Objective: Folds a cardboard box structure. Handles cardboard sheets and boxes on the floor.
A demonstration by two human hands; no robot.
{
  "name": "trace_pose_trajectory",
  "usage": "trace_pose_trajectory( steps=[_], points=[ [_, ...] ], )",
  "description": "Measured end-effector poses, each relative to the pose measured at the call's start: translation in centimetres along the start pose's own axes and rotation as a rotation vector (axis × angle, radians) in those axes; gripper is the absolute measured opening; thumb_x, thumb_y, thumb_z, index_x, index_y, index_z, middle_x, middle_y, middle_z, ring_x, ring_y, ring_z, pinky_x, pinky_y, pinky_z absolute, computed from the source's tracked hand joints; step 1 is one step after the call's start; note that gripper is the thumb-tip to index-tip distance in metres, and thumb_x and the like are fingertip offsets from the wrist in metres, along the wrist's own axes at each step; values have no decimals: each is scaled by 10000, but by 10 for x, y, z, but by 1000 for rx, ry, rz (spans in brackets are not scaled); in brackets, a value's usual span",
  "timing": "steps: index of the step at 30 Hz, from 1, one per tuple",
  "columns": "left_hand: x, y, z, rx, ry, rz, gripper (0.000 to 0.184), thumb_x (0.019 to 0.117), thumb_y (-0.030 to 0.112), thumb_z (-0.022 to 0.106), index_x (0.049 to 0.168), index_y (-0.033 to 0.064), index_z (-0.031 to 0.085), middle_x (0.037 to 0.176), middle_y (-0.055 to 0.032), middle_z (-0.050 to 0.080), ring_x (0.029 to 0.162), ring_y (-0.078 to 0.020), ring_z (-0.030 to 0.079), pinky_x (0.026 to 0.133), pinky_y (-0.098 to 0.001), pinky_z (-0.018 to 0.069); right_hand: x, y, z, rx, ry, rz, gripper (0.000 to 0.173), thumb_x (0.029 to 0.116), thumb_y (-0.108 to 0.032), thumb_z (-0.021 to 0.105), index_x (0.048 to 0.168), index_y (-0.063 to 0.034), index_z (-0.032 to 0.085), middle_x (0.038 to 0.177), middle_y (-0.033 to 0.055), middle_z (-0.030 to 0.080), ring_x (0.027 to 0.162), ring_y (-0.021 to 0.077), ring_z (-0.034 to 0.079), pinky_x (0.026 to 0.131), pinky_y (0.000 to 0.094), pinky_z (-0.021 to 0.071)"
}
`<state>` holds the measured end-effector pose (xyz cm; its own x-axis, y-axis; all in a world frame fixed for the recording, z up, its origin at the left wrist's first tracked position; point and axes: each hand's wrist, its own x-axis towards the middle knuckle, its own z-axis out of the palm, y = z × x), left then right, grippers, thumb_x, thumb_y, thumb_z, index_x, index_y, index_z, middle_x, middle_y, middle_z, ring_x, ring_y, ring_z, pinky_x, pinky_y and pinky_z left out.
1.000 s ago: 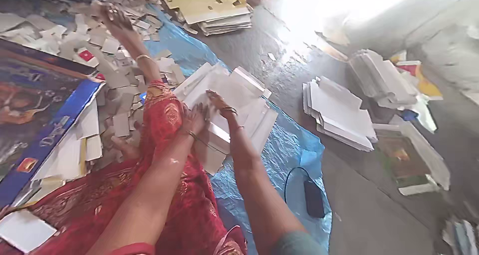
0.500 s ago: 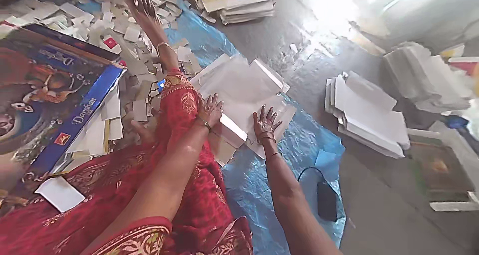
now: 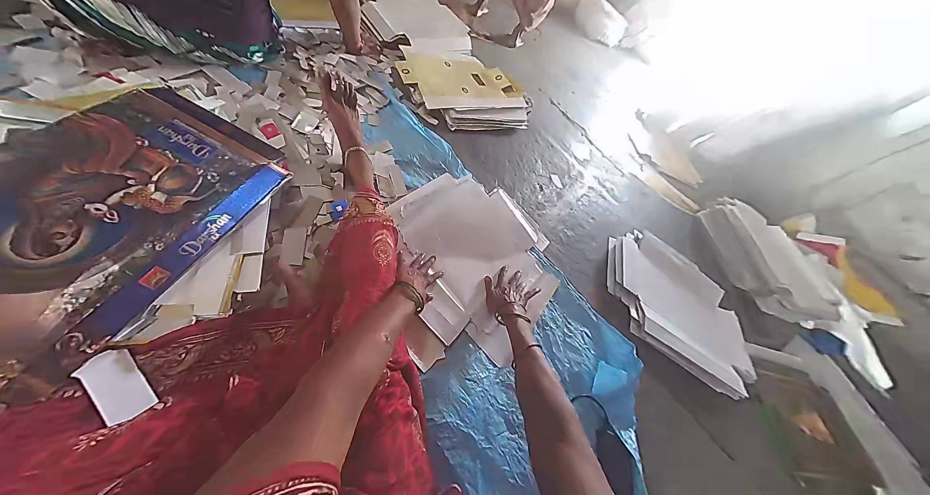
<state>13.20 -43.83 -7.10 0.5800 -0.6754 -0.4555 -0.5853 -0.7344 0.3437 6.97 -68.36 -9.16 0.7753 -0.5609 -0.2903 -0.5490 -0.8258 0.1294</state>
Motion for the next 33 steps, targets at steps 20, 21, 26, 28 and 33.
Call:
trace_pose_trajectory(
  steps=[20,21,26,28,33],
  points=[
    [-6,-1,-20,-148,-40,-21,566,1035,325,558,1577,252,411,1702,-30,221,1580,-351,88,1141,-788,-13,107,-107,-22,238,33,-69,972,890,-888,217,1661,-322,43,1709,223,4,1537,544,-13,1032,903,29],
    [-7,-3,-18,-166,-40,-23,577,1032,311,569,1581,254,402,1705,-34,209,1581,-347,79,1155,-769,1,103,-108,-19,235,37,-89,971,899,-878,215,1662,-306,32,1709,225,0,1539,540,-19,1035,901,21],
    [-7,-2,-12,-223,26,-5,624,1004,238,625,1580,166,398,1698,-92,216,1573,-376,100,1173,-734,38,44,-103,-15,256,13,-276,825,1031,-683,288,1666,-216,45,1709,219,-38,1560,475,-59,1125,817,-29],
    [-25,4,-29,-204,-7,-15,666,1068,256,500,1631,70,198,1705,-136,159,1576,-383,81,1198,-702,35,19,-103,-2,244,54,-321,782,1038,-644,305,1664,-223,98,1711,211,-2,1562,470,-41,1137,798,-35],
    [-59,16,-50,-322,45,-80,536,1123,171,245,1642,83,144,1681,-143,247,1578,-330,132,1258,-568,-8,-9,-116,29,207,216,-297,655,1054,-565,231,1652,-298,198,1710,186,113,1566,453,82,1140,799,15]
  ],
)
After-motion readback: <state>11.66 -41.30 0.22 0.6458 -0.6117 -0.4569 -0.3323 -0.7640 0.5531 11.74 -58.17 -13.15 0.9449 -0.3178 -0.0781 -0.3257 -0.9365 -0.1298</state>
